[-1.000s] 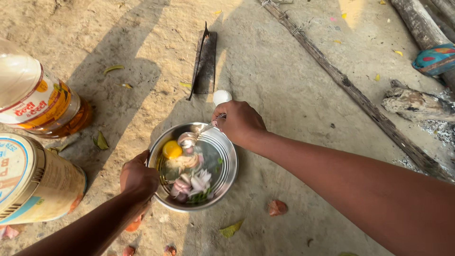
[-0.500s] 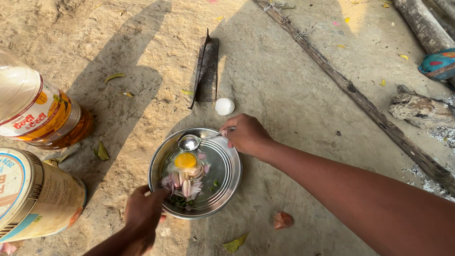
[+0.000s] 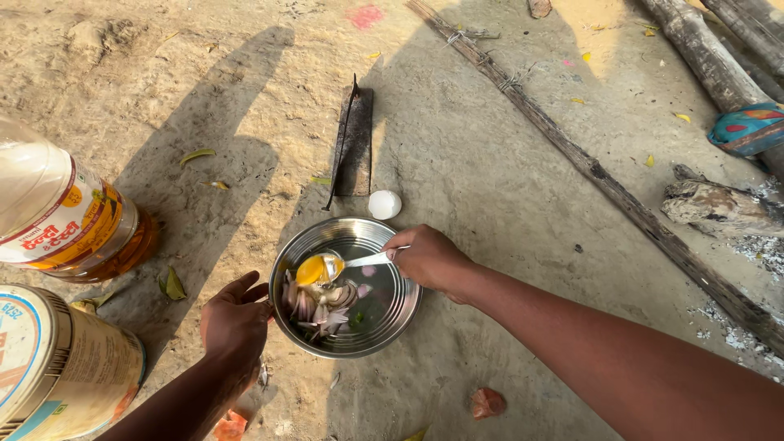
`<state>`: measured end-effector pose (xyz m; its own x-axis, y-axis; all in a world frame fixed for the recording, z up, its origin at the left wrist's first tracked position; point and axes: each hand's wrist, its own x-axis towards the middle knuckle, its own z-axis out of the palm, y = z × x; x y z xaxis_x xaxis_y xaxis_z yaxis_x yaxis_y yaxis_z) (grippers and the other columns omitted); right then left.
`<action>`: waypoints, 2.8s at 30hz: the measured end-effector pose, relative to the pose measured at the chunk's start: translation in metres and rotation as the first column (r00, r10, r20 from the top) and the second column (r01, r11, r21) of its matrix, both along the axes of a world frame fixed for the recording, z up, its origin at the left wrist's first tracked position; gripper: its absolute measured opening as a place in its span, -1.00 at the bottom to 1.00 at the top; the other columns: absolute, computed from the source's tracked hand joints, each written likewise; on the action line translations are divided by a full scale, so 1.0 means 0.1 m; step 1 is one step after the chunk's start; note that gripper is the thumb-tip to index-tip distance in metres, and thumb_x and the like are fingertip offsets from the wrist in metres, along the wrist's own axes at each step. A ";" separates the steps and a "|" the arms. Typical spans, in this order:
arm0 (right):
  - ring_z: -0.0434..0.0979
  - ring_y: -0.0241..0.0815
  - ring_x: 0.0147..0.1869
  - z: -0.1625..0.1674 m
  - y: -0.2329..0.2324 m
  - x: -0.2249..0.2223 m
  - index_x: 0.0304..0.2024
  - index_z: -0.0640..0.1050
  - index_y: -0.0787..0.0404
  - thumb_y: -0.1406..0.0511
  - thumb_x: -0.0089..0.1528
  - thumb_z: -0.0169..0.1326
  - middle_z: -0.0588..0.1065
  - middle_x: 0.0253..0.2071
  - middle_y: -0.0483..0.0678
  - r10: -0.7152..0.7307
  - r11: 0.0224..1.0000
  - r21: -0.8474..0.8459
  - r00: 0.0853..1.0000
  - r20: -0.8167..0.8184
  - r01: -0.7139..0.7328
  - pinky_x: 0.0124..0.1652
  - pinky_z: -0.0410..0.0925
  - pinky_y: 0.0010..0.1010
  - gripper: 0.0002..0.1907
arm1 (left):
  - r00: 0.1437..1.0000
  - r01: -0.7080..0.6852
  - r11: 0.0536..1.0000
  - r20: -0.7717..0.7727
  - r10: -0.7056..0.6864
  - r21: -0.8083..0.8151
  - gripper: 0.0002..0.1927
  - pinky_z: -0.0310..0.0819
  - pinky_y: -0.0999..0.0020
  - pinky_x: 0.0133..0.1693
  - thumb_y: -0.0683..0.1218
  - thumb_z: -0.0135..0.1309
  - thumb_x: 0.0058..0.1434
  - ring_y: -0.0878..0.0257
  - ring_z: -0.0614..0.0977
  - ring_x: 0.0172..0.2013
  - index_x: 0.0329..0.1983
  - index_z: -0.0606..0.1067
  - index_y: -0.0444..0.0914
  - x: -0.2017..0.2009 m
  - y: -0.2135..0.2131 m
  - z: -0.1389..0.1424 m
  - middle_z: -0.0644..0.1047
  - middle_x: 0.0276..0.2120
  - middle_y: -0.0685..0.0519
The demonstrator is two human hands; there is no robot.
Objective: The person cracks an egg into a metal bowl containing sliced shallots and green chili, adds a spoonful of white powder from a peanut butter jar, and stirs the mixture with a spoon. They then open a cooking oil bottle and pour oil into a black pan on a small clay stove.
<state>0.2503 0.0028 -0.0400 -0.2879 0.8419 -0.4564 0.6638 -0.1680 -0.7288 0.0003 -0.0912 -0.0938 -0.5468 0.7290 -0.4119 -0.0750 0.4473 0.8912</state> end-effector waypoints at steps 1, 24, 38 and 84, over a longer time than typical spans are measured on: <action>0.45 -0.34 -0.39 0.01 -0.01 0.01 0.02 0.66 0.18 0.27 0.35 0.04 0.57 -0.41 -0.11 -0.032 0.999 0.024 0.998 -0.057 0.033 -0.32 0.36 -0.35 -0.73 | 1.000 0.004 1.000 0.015 -0.005 0.029 -0.36 0.58 0.37 -0.06 -0.46 -0.01 0.13 0.18 0.68 -0.10 0.33 0.40 -0.33 -0.02 0.00 -0.01 0.63 0.08 -0.09; 0.63 -0.07 -0.39 0.42 -0.07 -0.10 -0.04 0.66 -0.01 0.29 0.30 0.03 0.66 -0.30 -0.10 0.321 0.766 0.402 0.840 0.438 -0.502 -0.24 0.50 -0.15 -0.75 | 0.981 0.179 0.960 -0.031 -0.190 -0.213 -0.41 0.66 0.26 0.04 -0.36 0.18 0.12 0.15 0.73 -0.09 0.25 0.52 -0.17 -0.10 -0.01 0.07 0.65 0.09 0.00; 0.66 -0.16 -0.26 0.23 -0.09 -0.12 -0.06 0.68 0.05 0.30 0.28 0.04 0.66 -0.23 -0.05 0.053 0.921 0.362 0.965 0.256 -0.146 -0.15 0.47 -0.26 -0.76 | 0.972 0.181 0.977 -0.129 -0.195 -0.114 -0.36 0.58 0.34 -0.13 -0.42 0.13 0.06 0.23 0.69 -0.22 0.25 0.53 -0.23 -0.09 0.14 0.00 0.68 0.02 0.01; 0.69 -0.05 -0.25 0.48 -0.57 0.10 -0.03 0.63 0.06 0.29 0.30 0.04 0.65 -0.26 -0.02 -0.129 0.822 0.556 0.909 0.397 -0.127 -0.19 0.51 -0.17 -0.77 | 0.995 -0.014 0.996 -0.102 0.023 0.084 -0.47 0.58 0.41 -0.10 -0.36 0.18 0.08 0.29 0.64 -0.17 0.16 0.56 -0.23 0.01 0.51 -0.20 0.60 -0.02 -0.01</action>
<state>0.2607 -0.0540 0.0075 -0.1866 0.9822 0.0203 0.9144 0.1812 -0.3620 0.0017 -0.0398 -0.1139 -0.5969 0.7474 -0.2917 0.0110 0.3712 0.9285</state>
